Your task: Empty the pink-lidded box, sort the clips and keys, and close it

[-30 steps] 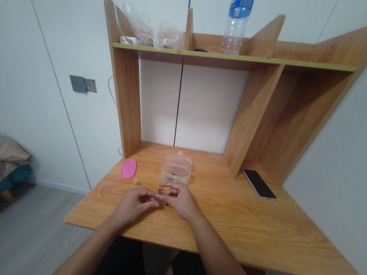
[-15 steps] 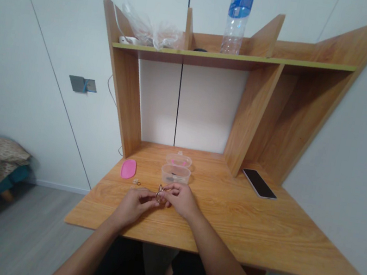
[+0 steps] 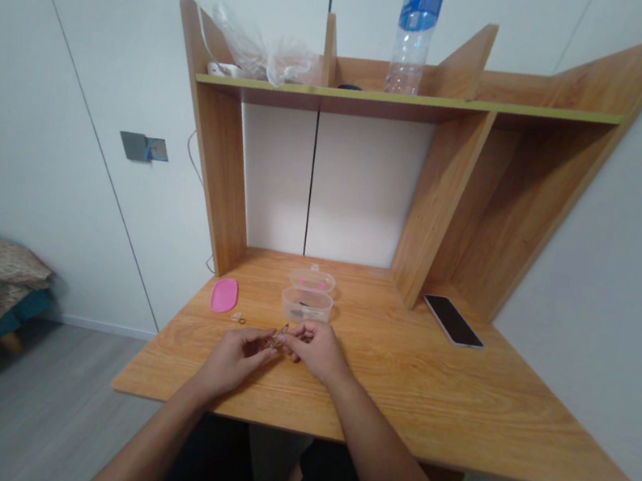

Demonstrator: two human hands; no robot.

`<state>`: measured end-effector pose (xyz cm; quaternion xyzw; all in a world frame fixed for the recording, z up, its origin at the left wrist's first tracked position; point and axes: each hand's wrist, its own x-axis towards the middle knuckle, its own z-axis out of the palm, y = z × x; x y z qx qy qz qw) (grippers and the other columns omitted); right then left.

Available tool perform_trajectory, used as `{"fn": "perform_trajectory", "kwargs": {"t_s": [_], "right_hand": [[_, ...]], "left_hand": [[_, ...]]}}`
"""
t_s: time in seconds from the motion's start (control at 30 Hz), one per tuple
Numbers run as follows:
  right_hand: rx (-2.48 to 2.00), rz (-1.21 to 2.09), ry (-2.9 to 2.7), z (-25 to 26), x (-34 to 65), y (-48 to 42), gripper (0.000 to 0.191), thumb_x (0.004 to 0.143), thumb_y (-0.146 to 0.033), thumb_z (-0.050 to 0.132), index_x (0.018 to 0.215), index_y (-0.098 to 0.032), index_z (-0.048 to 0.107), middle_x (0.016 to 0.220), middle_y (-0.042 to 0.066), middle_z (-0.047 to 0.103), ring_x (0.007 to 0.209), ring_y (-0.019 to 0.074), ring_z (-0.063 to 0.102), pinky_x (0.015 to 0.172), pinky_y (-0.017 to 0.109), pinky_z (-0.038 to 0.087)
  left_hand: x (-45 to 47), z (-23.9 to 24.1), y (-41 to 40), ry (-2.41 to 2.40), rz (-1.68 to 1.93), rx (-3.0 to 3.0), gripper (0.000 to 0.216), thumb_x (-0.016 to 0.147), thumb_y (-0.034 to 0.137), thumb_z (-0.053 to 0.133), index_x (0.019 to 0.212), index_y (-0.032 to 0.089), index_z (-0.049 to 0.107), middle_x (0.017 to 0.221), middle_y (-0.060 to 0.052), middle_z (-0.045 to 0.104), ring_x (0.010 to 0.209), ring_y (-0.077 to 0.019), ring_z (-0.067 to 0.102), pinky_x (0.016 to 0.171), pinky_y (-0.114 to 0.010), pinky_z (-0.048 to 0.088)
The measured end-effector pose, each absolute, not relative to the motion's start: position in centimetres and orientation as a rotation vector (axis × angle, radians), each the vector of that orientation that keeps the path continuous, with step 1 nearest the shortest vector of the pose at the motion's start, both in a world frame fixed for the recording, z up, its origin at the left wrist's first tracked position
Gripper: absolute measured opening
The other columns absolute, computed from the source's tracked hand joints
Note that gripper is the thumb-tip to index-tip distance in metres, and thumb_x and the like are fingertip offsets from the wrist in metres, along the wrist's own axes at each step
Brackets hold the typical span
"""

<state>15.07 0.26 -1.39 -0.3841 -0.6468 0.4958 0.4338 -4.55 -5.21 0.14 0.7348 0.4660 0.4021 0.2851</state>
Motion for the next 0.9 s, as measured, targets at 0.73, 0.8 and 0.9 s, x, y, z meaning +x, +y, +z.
{"fn": "perform_trajectory", "kwargs": {"t_s": [0.73, 0.8, 0.9], "right_hand": [[-1.009, 0.232, -1.463, -0.4, 16.9, 1.3, 0.018, 0.087, -0.04, 0.069, 0.087, -0.023, 0.075, 0.098, 0.007, 0.062, 0.094, 0.0224, 0.062, 0.084, 0.036, 0.051], [-1.037, 0.131, -1.4, -0.7, 17.4, 2.1, 0.02, 0.086, -0.041, 0.07, 0.086, -0.022, 0.077, 0.102, 0.008, 0.059, 0.098, 0.0228, 0.061, 0.089, 0.037, 0.05], [-1.07, 0.051, -1.36, -1.5, 17.8, 3.5, 0.025, 0.084, -0.045, 0.072, 0.086, -0.022, 0.079, 0.107, 0.009, 0.057, 0.101, 0.0233, 0.059, 0.094, 0.039, 0.049]], "left_hand": [[-5.4, -2.0, -3.5, 1.389, 1.497, 1.635, 0.036, 0.09, 0.032, 0.06, 0.122, 0.017, 0.065, 0.101, -0.008, 0.071, 0.072, -0.0129, 0.063, 0.069, -0.028, 0.051], [-5.5, -2.0, -3.4, 1.427, 1.516, 1.601, 0.035, 0.09, 0.034, 0.06, 0.119, 0.016, 0.066, 0.095, -0.007, 0.071, 0.071, -0.0129, 0.062, 0.067, -0.027, 0.05], [-5.6, -2.1, -3.3, 1.48, 1.552, 1.545, 0.034, 0.09, 0.038, 0.059, 0.114, 0.015, 0.068, 0.087, -0.006, 0.07, 0.07, -0.0141, 0.064, 0.068, -0.027, 0.05]]}}
